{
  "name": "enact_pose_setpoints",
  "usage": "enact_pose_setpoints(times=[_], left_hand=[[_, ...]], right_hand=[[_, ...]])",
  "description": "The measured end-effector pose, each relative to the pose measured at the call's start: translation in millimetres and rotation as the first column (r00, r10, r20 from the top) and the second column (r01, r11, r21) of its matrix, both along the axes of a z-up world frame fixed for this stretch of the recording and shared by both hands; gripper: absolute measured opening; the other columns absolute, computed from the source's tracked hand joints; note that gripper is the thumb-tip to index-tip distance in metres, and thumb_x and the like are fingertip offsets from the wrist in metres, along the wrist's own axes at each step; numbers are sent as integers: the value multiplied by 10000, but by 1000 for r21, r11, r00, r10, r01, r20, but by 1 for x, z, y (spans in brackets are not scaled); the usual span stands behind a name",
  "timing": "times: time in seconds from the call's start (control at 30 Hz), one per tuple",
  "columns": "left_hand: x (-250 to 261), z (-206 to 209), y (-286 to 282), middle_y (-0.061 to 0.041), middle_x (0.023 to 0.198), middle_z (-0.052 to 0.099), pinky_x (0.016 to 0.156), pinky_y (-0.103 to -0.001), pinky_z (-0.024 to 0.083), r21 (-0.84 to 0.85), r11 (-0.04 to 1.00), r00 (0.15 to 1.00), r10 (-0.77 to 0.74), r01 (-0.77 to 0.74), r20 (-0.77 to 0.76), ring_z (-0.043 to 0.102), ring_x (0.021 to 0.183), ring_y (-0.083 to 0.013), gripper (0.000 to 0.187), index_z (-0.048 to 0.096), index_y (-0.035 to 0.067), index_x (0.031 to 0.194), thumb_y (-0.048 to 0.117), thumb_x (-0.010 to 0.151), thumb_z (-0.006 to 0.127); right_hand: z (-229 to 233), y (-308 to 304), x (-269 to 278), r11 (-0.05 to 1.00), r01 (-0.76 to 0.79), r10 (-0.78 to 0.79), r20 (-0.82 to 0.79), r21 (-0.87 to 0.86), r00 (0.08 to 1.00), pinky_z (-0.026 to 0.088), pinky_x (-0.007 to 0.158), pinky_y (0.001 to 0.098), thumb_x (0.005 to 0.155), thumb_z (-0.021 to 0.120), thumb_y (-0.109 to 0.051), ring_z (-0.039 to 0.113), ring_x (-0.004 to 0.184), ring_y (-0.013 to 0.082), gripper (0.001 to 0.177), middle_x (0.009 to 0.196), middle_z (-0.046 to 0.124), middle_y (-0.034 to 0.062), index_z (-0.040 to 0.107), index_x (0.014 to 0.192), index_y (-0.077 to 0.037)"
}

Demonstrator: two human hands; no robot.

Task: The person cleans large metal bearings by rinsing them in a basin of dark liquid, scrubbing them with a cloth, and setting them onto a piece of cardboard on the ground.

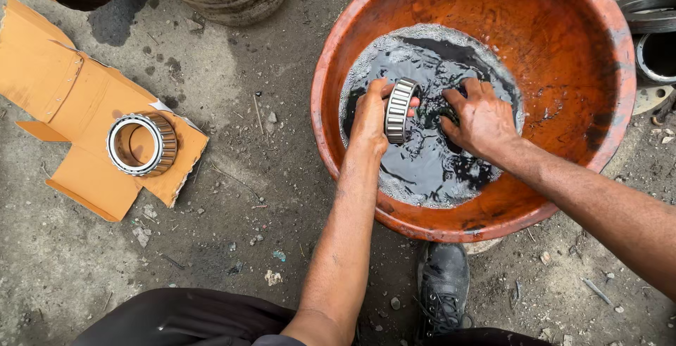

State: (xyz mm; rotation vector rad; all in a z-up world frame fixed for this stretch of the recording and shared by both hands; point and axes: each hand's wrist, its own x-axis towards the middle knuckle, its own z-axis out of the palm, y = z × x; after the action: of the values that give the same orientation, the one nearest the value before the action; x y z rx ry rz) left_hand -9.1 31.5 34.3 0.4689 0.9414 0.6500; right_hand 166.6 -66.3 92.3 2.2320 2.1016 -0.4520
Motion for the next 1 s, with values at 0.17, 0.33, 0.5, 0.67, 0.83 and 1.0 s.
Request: enact_pose_setpoints(times=[0.17, 0.33, 0.5, 0.67, 0.83, 1.0], left_hand=[[0, -3, 1, -192, 796, 754, 533, -285, 568, 57, 998, 997, -27, 31, -68, 691, 581, -180, 482, 668, -78, 1113, 351, 984, 490], [1, -13, -7, -178, 804, 757, 528, -273, 563, 143, 989, 998, -27, 36, -58, 683, 597, -164, 306, 673, -99, 1094, 159, 944, 604], [-3, -8, -21, -167, 783, 741, 517, -266, 576, 135, 990, 999, -25, 31, -46, 702, 595, -162, 266, 666, -68, 1085, 126, 917, 597], [-1, -12, -32, -168, 762, 732, 494, -286, 574, 141, 990, 996, 23, -11, -81, 706, 576, -178, 253, 617, -64, 1072, 132, 910, 622], [-1, -16, -41, -133, 715, 744, 464, -249, 524, 237, 969, 977, -25, 76, -212, 656, 535, -131, 334, 710, -90, 993, 238, 943, 673], [0, 3, -52, -124, 718, 742, 478, -247, 522, 289, 954, 971, -8, 79, -241, 647, 538, -112, 326, 720, -63, 991, 256, 954, 665]], right_hand=[[-18, -17, -6, 971, -232, 238, 116, -59, 964, 632, 780, 458, 713, 744, -95, 622, 1092, 355, 677, 1303, 555, 217, 600, 1374, -79], [-25, -33, 11, 990, 25, -15, 73, -140, 997, 596, 787, 536, 806, 775, -195, 631, 1053, 413, 631, 1207, 594, 214, 584, 1406, -156], [-25, -38, 23, 983, 168, -182, -290, -74, 939, 594, 890, 451, 781, 725, -160, 724, 988, 343, 551, 1131, 721, 215, 665, 1328, -126], [1, -43, 16, 973, 216, -229, -339, -76, 912, 556, 920, 436, 772, 781, -238, 725, 999, 313, 516, 1067, 756, 175, 717, 1279, -163], [6, -53, 13, 977, 195, -212, -328, -84, 921, 559, 937, 464, 744, 779, -251, 723, 1036, 324, 539, 1144, 746, 164, 728, 1279, -206], [11, -60, 10, 967, 101, -7, -369, 235, 929, 570, 947, 401, 795, 790, -279, 714, 1094, 318, 512, 1214, 726, 217, 734, 1281, -129]])
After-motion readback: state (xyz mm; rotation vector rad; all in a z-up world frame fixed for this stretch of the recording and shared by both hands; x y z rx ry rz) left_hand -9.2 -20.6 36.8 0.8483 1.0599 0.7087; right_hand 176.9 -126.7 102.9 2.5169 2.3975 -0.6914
